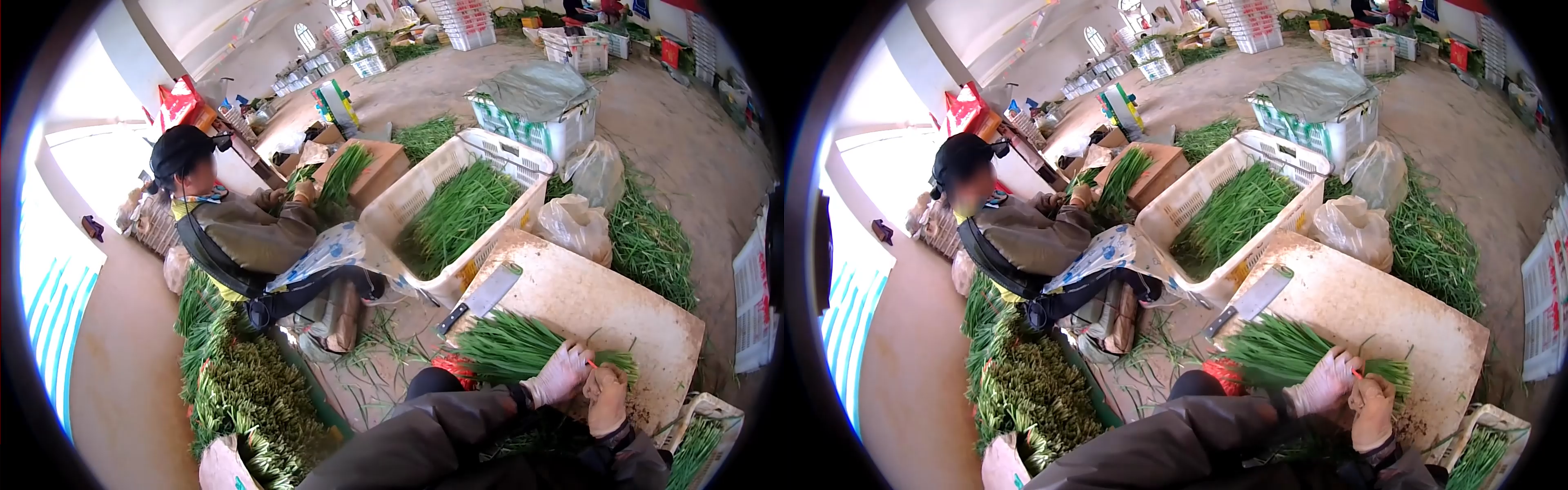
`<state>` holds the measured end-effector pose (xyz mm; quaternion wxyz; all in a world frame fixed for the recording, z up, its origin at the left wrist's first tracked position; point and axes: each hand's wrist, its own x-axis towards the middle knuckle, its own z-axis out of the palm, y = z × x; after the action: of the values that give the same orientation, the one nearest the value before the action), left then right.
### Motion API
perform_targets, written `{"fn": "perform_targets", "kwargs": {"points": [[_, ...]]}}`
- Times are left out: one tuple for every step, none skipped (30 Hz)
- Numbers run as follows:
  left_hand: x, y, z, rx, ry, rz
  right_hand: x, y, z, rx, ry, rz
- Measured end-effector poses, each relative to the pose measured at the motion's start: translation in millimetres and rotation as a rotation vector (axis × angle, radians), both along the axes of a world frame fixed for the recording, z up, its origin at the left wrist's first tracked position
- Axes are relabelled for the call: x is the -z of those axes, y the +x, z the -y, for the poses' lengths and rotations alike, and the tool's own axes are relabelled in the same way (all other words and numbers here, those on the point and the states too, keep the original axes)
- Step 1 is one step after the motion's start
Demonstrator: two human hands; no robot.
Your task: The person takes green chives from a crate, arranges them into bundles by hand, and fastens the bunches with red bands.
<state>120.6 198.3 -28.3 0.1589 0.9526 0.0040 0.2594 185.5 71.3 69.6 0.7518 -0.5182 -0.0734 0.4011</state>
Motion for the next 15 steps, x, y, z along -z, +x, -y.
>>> {"fn": "perform_targets", "kwargs": {"points": [[-3.1,1.4,0.1,0.011,-0.003,-0.028,-5.5,-4.2,2.0,0.043,-0.015,-0.012],[-6.0,4.6,-0.4,0.023,-0.005,-0.058,-8.0,-6.1,6.2,0.036,-0.013,-0.001],[-8.6,5.2,-0.7,0.036,-0.006,-0.089,-10.2,-8.0,10.1,0.029,-0.011,0.010],[-8.2,2.9,0.6,0.027,0.025,-0.105,-10.8,-10.8,12.8,0.023,-0.008,0.019],[-9.3,1.7,2.7,0.018,0.055,-0.120,-1.4,-8.3,15.7,-0.023,-0.042,0.077],[-8.8,2.9,4.9,0.009,0.087,-0.129,7.4,-5.9,18.0,-0.033,-0.035,0.035],[-7.7,2.5,10.0,0.018,0.124,-0.210,14.9,-3.1,19.6,-0.043,-0.026,-0.002],[-5.6,2.4,9.4,0.049,0.110,-0.186,18.7,-0.4,21.5,-0.053,-0.021,-0.041],[-7.1,-0.4,8.3,0.080,0.094,-0.165,17.3,0.8,23.0,-0.070,-0.006,0.012],[-8.5,-2.5,6.8,0.111,0.079,-0.145,14.6,1.1,24.3,-0.098,-0.036,0.053],[-10.0,-2.8,6.2,0.133,0.060,-0.213,9.8,1.7,25.7,-0.122,-0.067,0.093],[-10.3,-3.2,6.5,0.150,0.062,-0.171,5.0,1.0,28.5,-0.143,-0.103,0.131],[-9.8,-3.6,7.5,0.169,0.060,-0.129,7.4,-1.3,29.4,-0.134,-0.112,0.125],[-9.7,-3.4,8.9,0.187,0.058,-0.086,5.1,-5.0,29.4,-0.143,-0.127,0.171],[-13.6,-4.0,9.3,0.209,0.066,-0.029,7.5,-7.4,32.3,-0.178,-0.148,0.209]]}}
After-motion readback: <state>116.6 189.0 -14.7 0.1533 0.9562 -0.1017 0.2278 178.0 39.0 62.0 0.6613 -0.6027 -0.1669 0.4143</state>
